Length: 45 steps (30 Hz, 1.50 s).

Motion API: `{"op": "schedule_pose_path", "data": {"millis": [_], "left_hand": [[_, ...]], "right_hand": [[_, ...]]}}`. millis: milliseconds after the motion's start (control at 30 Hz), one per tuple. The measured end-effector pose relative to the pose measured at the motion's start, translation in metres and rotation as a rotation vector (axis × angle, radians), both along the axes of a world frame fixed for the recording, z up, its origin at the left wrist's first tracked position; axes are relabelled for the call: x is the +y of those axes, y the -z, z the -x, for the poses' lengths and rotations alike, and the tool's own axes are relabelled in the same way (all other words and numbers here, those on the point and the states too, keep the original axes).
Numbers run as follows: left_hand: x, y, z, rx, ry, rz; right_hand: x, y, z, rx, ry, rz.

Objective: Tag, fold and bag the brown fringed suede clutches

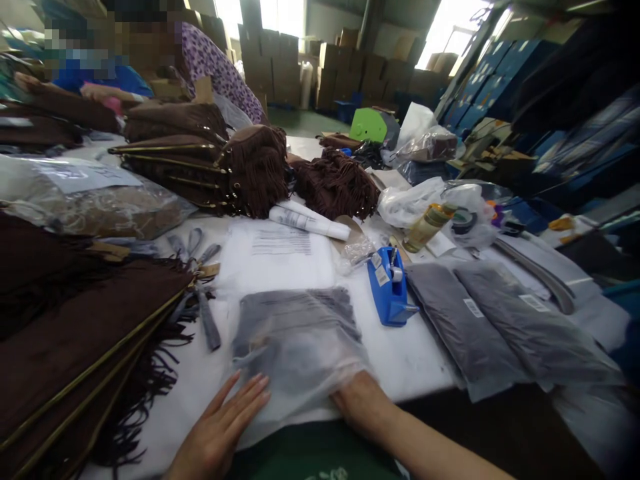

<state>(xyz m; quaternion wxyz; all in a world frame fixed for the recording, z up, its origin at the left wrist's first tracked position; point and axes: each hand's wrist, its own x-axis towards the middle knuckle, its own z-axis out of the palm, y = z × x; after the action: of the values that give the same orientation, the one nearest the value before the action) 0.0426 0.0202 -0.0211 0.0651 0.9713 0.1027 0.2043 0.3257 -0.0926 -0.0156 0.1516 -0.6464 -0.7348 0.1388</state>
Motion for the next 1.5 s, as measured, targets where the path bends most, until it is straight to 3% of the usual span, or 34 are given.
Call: {"op": "schedule_pose_path", "data": {"millis": [133, 233, 333, 533, 600, 667, 733, 833, 933, 1067, 1167, 1233, 1300, 1367, 1500], "left_hand": [[-0.006, 0.02, 0.028, 0.084, -0.088, 0.026], [-0.009, 0.024, 0.031, 0.114, -0.081, 0.03], [-0.01, 0.021, 0.025, 0.095, -0.092, 0.012], [-0.014, 0.01, 0.02, 0.052, -0.121, -0.015], [-0.016, 0.01, 0.022, 0.053, -0.126, -0.031], [-0.017, 0.012, 0.024, 0.064, -0.131, -0.041], [-0.017, 0.017, 0.027, 0.083, -0.129, -0.037], [-0.016, 0.024, 0.031, 0.133, -0.104, -0.022], [-0.011, 0.025, 0.033, 0.206, -0.085, -0.026], [-0.002, 0.019, 0.03, 0.295, -0.02, -0.05], [0.001, 0.014, 0.028, 0.304, 0.043, -0.064], [0.003, 0.012, 0.028, 0.293, 0.049, -0.069], [0.006, 0.011, 0.028, 0.302, 0.033, -0.077], [0.01, 0.01, 0.027, 0.309, 0.003, -0.078], [0.021, 0.012, 0.023, 0.313, -0.032, -0.034]], "right_hand": [[-0.049, 0.009, -0.02, 0.001, -0.101, 0.035], [-0.057, 0.013, -0.016, 0.012, -0.113, 0.049], [-0.03, 0.012, 0.004, 0.037, -0.021, 0.143], [0.077, 0.002, 0.023, 0.036, 0.287, 0.057], [0.085, 0.004, 0.02, 0.027, 0.347, 0.041], [0.064, 0.012, 0.016, 0.019, 0.345, 0.045], [0.023, 0.025, 0.011, 0.017, 0.283, 0.052], [-0.043, 0.04, -0.006, 0.024, 0.055, 0.007], [-0.077, 0.039, -0.032, -0.035, -0.174, -0.01], [-0.075, 0.004, -0.05, -0.014, -0.208, 0.056], [-0.058, -0.031, -0.044, 0.052, -0.163, 0.131], [-0.046, -0.044, -0.041, 0.098, -0.19, 0.146], [-0.036, -0.041, -0.044, 0.132, -0.248, 0.167], [-0.03, -0.028, -0.055, 0.135, -0.286, 0.202], [-0.03, -0.008, -0.078, 0.146, -0.227, 0.187]]}}
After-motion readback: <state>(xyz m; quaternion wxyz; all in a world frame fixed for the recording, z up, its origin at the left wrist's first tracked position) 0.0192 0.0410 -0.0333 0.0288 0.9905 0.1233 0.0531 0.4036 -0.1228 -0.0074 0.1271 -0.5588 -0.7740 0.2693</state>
